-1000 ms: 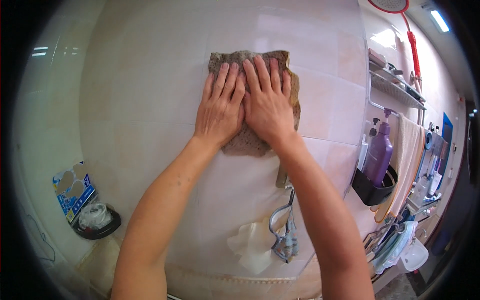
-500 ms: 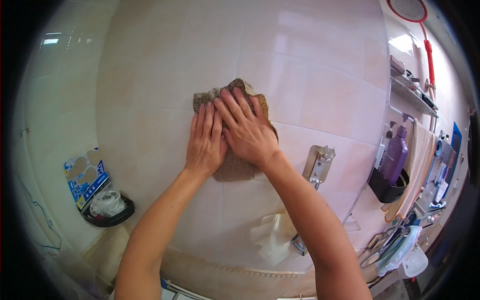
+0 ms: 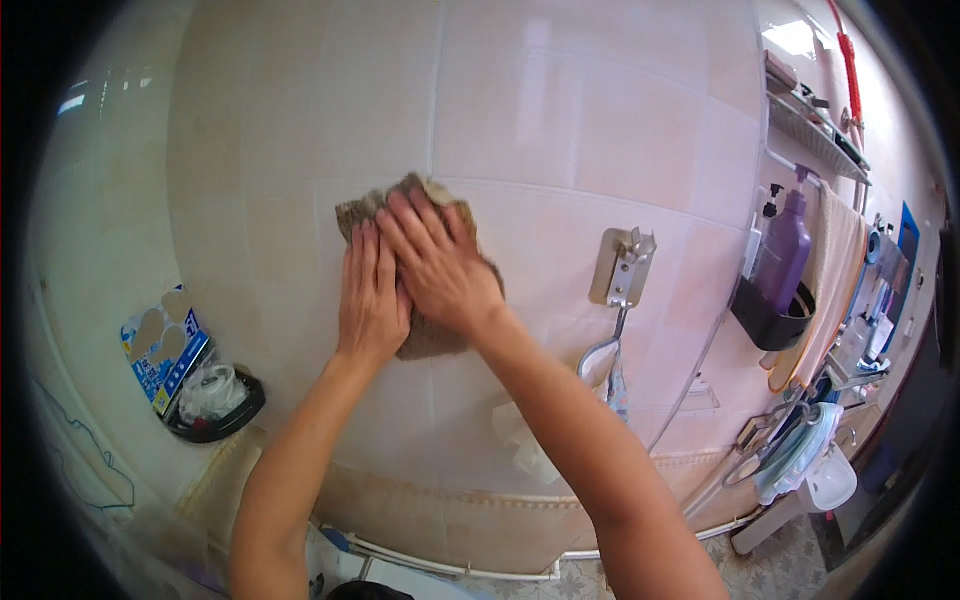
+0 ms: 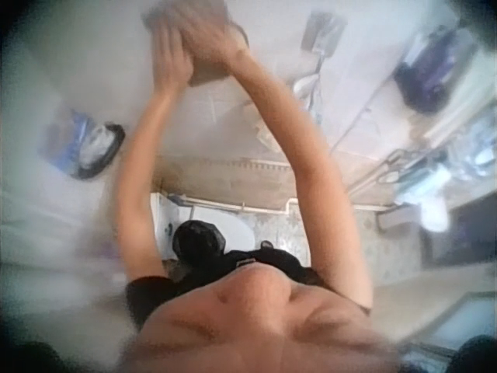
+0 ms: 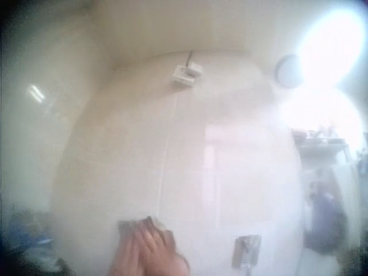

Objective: The person wipes the tiled walls in a bathroom with a cloth and then rinses the cloth in the sink.

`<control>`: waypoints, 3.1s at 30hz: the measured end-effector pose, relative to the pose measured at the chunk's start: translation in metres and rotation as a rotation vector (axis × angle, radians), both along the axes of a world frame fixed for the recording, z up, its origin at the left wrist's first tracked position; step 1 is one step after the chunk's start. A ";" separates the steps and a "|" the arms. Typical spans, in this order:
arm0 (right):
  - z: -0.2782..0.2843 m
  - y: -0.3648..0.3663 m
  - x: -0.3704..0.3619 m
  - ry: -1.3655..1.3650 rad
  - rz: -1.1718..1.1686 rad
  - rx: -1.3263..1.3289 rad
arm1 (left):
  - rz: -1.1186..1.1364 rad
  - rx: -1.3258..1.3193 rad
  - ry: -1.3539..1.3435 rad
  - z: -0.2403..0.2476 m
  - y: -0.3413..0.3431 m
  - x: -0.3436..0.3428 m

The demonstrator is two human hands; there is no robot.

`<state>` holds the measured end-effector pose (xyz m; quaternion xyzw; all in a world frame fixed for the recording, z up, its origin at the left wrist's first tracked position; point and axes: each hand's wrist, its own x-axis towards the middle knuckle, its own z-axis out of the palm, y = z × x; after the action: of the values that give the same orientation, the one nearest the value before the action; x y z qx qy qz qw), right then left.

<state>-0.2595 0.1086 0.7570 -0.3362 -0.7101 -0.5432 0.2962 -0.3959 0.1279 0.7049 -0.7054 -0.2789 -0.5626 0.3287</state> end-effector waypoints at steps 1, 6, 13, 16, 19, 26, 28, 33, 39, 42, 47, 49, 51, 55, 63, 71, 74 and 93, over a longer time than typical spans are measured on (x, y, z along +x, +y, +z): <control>0.003 0.002 -0.001 0.001 0.000 -0.014 | -0.004 -0.008 -0.052 0.004 0.001 0.005; -0.027 0.001 -0.018 0.270 0.073 0.020 | -0.029 -0.004 -0.041 -0.008 0.005 0.002; -0.152 -0.006 -0.037 0.351 0.173 -0.185 | 0.017 -0.092 0.050 -0.137 -0.001 -0.026; -0.207 -0.016 -0.031 0.331 0.155 -0.254 | 0.034 -0.182 0.073 -0.196 -0.010 -0.026; -0.251 -0.025 -0.009 0.298 0.156 -0.352 | 0.089 -0.363 0.200 -0.240 -0.028 -0.020; -0.309 -0.063 0.062 -0.108 -0.236 -0.260 | 0.036 -0.464 0.352 -0.296 -0.059 0.030; -0.326 -0.095 0.078 0.726 0.327 -1.064 | -0.017 -0.444 0.473 -0.312 -0.066 0.051; -0.396 -0.125 0.149 0.364 -0.212 -0.792 | -0.162 -0.461 0.539 -0.345 -0.091 0.114; -0.391 -0.164 0.213 0.483 -0.200 -0.453 | -0.261 -0.390 0.575 -0.344 -0.123 0.196; -0.369 -0.171 0.240 0.463 -0.210 -0.440 | -0.289 -0.427 0.527 -0.333 -0.132 0.228; -0.316 -0.165 0.271 0.433 -0.208 -0.320 | -0.326 -0.311 0.362 -0.297 -0.126 0.269; -0.289 -0.158 0.276 0.458 -0.145 -0.224 | -0.355 -0.334 0.344 -0.273 -0.126 0.282; -0.260 -0.152 0.271 0.485 -0.160 -0.211 | -0.414 -0.433 0.224 -0.248 -0.125 0.289; -0.256 -0.142 0.274 0.499 -0.113 -0.177 | -0.290 -0.229 0.189 -0.244 -0.112 0.294; -0.334 -0.146 0.279 0.426 -0.104 -0.321 | -0.189 -0.253 0.265 -0.302 -0.128 0.279; -0.245 -0.146 0.296 0.460 -0.094 -0.147 | -0.402 -0.441 0.125 -0.233 -0.134 0.315; -0.212 -0.147 0.291 0.438 -0.090 -0.143 | -0.450 -0.294 -0.057 -0.203 -0.133 0.323; -0.063 -0.139 0.283 0.173 0.019 -0.149 | -0.435 -0.256 -0.416 -0.091 -0.131 0.344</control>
<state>0.0234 -0.0305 0.6938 -0.3960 -0.7235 -0.4550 0.3356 -0.0524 -0.0032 0.6141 -0.6541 -0.2514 -0.7120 0.0455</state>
